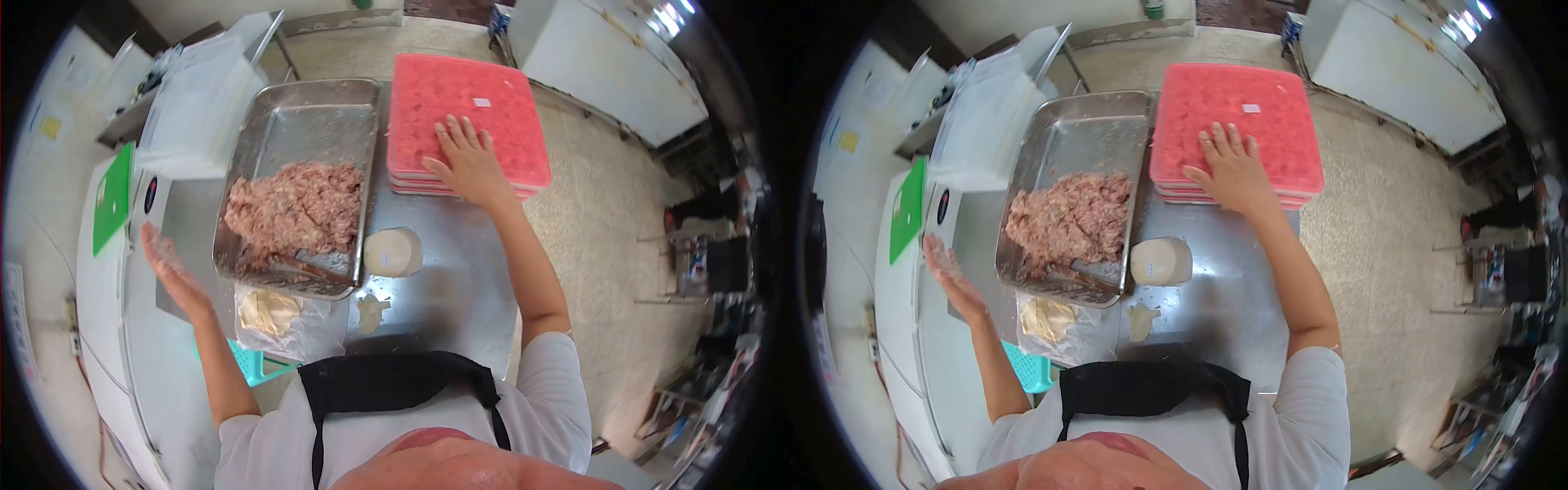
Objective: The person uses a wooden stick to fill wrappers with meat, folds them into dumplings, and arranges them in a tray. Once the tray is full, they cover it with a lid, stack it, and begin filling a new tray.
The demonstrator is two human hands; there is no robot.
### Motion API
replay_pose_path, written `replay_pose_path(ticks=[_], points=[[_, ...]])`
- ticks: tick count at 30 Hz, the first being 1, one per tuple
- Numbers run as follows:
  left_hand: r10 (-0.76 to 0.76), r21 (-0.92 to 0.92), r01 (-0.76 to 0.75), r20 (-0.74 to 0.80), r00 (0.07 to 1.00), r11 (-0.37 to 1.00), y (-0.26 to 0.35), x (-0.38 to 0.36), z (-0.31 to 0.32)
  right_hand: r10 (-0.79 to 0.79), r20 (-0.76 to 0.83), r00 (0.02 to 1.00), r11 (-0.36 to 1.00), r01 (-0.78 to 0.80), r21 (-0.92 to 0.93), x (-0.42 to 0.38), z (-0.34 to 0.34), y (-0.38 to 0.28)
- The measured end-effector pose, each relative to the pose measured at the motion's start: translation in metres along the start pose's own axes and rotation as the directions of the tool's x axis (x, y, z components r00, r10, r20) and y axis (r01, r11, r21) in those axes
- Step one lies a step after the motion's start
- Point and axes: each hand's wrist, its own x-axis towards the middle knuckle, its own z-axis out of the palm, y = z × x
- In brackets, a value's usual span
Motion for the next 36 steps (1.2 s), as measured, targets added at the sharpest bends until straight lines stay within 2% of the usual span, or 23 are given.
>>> replay_pose_path(ticks=[1, 2, 4, 6, 8, 10, 11, 12, 14, 16, 20, 22, 23, 25, 26, 28, 30, 32, 34, 36], points=[[-0.08, 0.034, 0.083, -0.078, 0.994, 0.996, -0.004, -0.01, -0.024, -0.087, 0.004, 0.996, 0.994, 0.087, 0.062, 0.012, 0.006, -0.013], [-0.098, 0.039, 0.103, -0.107, 0.989, 0.994, -0.01, -0.021, -0.046, -0.12, 0.015, 0.993, 0.991, 0.119, 0.056, 0.029, 0.014, -0.019], [-0.206, 0.022, 0.214, -0.194, 0.959, 0.977, -0.019, -0.042, -0.081, -0.106, 0.009, 0.994, 0.993, 0.105, 0.052, 0.078, 0.033, -0.027], [-0.208, 0.066, 0.231, -0.249, 0.946, 0.971, -0.011, -0.057, -0.101, -0.107, 0.022, 0.994, 0.993, 0.106, 0.047, 0.117, 0.045, -0.028], [-0.158, 0.235, 0.222, -0.26, 0.952, 0.946, -0.007, -0.075, -0.123, -0.108, 0.036, 0.994, 0.994, 0.106, 0.038, 0.142, 0.043, -0.033], [-0.154, 0.293, 0.236, -0.277, 0.948, 0.926, -0.006, -0.092, -0.144, -0.161, 0.259, 0.952, 0.967, 0.205, -0.154, 0.158, 0.032, -0.039], [-0.144, 0.342, 0.235, -0.272, 0.952, 0.91, -0.004, -0.098, -0.151, -0.264, 0.177, 0.948, 0.946, 0.29, -0.144, 0.154, 0.032, -0.044], [-0.131, 0.388, 0.227, -0.259, 0.957, 0.893, -0.004, -0.103, -0.158, -0.272, 0.185, 0.944, 0.941, 0.301, -0.152, 0.149, 0.032, -0.05], [-0.142, 0.388, 0.252, -0.289, 0.947, 0.886, -0.007, -0.113, -0.174, -0.365, 0.374, 0.853, 0.84, 0.475, -0.262, 0.139, 0.026, -0.058], [-0.154, 0.382, 0.275, -0.318, 0.935, 0.883, -0.012, -0.121, -0.185, -0.559, 0.299, 0.774, 0.752, 0.625, -0.209, 0.102, 0.016, -0.067], [-0.184, 0.306, 0.301, -0.358, 0.916, 0.903, -0.024, -0.121, -0.199, -0.533, 0.493, 0.688, 0.727, 0.67, -0.148, 0.028, -0.016, -0.116], [-0.198, 0.263, 0.303, -0.361, 0.911, 0.916, -0.033, -0.113, -0.204, -0.3, 0.699, 0.649, 0.907, 0.422, -0.003, -0.017, -0.042, -0.131], [-0.199, 0.292, 0.307, -0.345, 0.917, 0.906, -0.038, -0.108, -0.205, -0.29, 0.697, 0.656, 0.909, 0.417, -0.014, -0.026, -0.044, -0.125], [-0.206, 0.31, 0.307, -0.319, 0.925, 0.9, -0.05, -0.099, -0.207, -0.425, 0.473, 0.772, 0.905, 0.353, 0.237, -0.04, -0.049, -0.104], [-0.187, 0.3, 0.278, -0.298, 0.936, 0.913, -0.058, -0.093, -0.209, -0.409, 0.475, 0.779, 0.912, 0.34, 0.229, -0.046, -0.054, -0.098], [-0.168, 0.282, 0.242, -0.263, 0.95, 0.928, -0.07, -0.079, -0.213, -0.214, 0.359, 0.909, 0.972, 0.16, 0.174, -0.053, -0.073, -0.102], [-0.119, 0.346, 0.178, -0.186, 0.975, 0.921, -0.078, -0.062, -0.216, -0.149, 0.324, 0.934, 0.976, 0.086, 0.199, -0.054, -0.087, -0.119], [-0.095, 0.301, 0.135, -0.143, 0.985, 0.944, -0.087, -0.042, -0.225, -0.084, 0.28, 0.956, 0.974, 0.019, 0.227, -0.056, -0.099, -0.145], [0.013, 0.402, 0.002, -0.035, 0.999, 0.916, -0.098, -0.02, -0.24, 0.089, 0.337, 0.937, 0.98, -0.142, 0.138, -0.05, -0.107, -0.179], [0.04, 0.393, -0.025, -0.03, 0.999, 0.919, -0.109, 0.0, -0.261, 0.082, 0.291, 0.953, 0.977, -0.134, 0.165, -0.034, -0.107, -0.215]])
